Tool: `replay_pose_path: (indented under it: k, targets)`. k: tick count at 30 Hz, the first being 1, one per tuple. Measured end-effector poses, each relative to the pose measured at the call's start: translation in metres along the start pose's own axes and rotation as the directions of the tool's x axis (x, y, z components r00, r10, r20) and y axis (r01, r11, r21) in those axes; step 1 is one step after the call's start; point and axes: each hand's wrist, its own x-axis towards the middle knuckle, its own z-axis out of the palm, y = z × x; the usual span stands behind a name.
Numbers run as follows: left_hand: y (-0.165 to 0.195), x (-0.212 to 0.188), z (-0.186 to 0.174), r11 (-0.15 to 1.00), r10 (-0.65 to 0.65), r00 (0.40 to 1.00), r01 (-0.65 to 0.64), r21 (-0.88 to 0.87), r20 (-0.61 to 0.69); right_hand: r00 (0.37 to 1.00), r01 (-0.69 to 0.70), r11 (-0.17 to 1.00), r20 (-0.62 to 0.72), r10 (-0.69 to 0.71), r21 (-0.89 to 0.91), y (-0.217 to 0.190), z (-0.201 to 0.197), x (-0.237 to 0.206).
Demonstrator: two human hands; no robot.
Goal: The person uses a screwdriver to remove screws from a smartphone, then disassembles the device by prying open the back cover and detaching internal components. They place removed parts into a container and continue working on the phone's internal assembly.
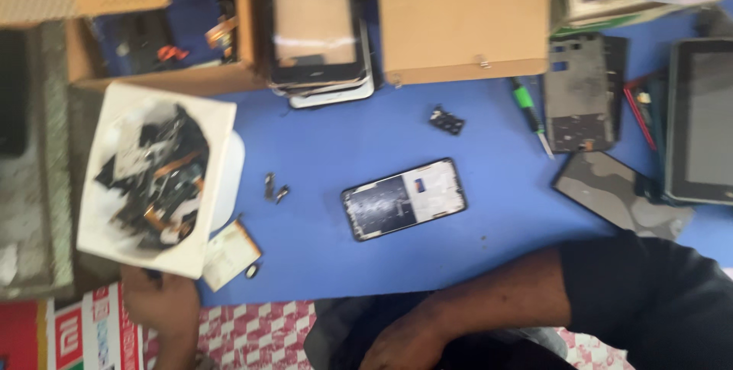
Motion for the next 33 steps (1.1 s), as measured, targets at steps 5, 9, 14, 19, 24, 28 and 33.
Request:
replay_pose_path:
  k: [5, 9, 14, 19, 24, 28, 33]
  targets:
    - [0.002, 0.001, -0.002, 0.942, -0.316, 0.945, 0.301, 0.145, 0.089, 0.990, -0.143, 0.987, 0.009, 0.142, 0.080, -0.029, -0.014, -0.003]
    - [-0.002, 0.004, -0.003, 0.982, 0.110, 0.994, -0.110, -0.151, -0.010, 0.986, -0.164, 0.974, 0.068, 0.155, 0.159, -0.050, -0.030, 0.005]
    - [-0.004, 0.006, -0.003, 0.989, -0.144, 0.989, 0.143, -0.048, -0.017, 0.882, -0.434, 0.892, 0.142, 0.449, -0.124, -0.073, -0.056, 0.022]
    - [-0.003, 0.014, -0.008, 0.996, -0.056, 0.994, 0.062, 0.058, -0.096, 0.782, -0.616, 0.763, -0.043, 0.621, -0.194, -0.079, -0.061, 0.042]
    - [0.008, 0.014, -0.017, 0.940, -0.341, 0.940, 0.341, 0.015, 0.006, 0.991, -0.085, 0.988, 0.118, 0.070, 0.128, -0.076, -0.051, 0.037]
    - [0.007, 0.012, -0.021, 0.953, -0.304, 0.953, 0.304, -0.002, -0.005, 0.898, -0.417, 0.908, 0.136, 0.419, -0.048, -0.076, -0.045, 0.035]
    - [-0.006, 0.006, -0.018, 0.976, -0.216, 0.975, 0.217, 0.006, -0.060, 0.859, -0.511, 0.846, -0.048, 0.510, -0.153, -0.083, -0.046, 0.040]
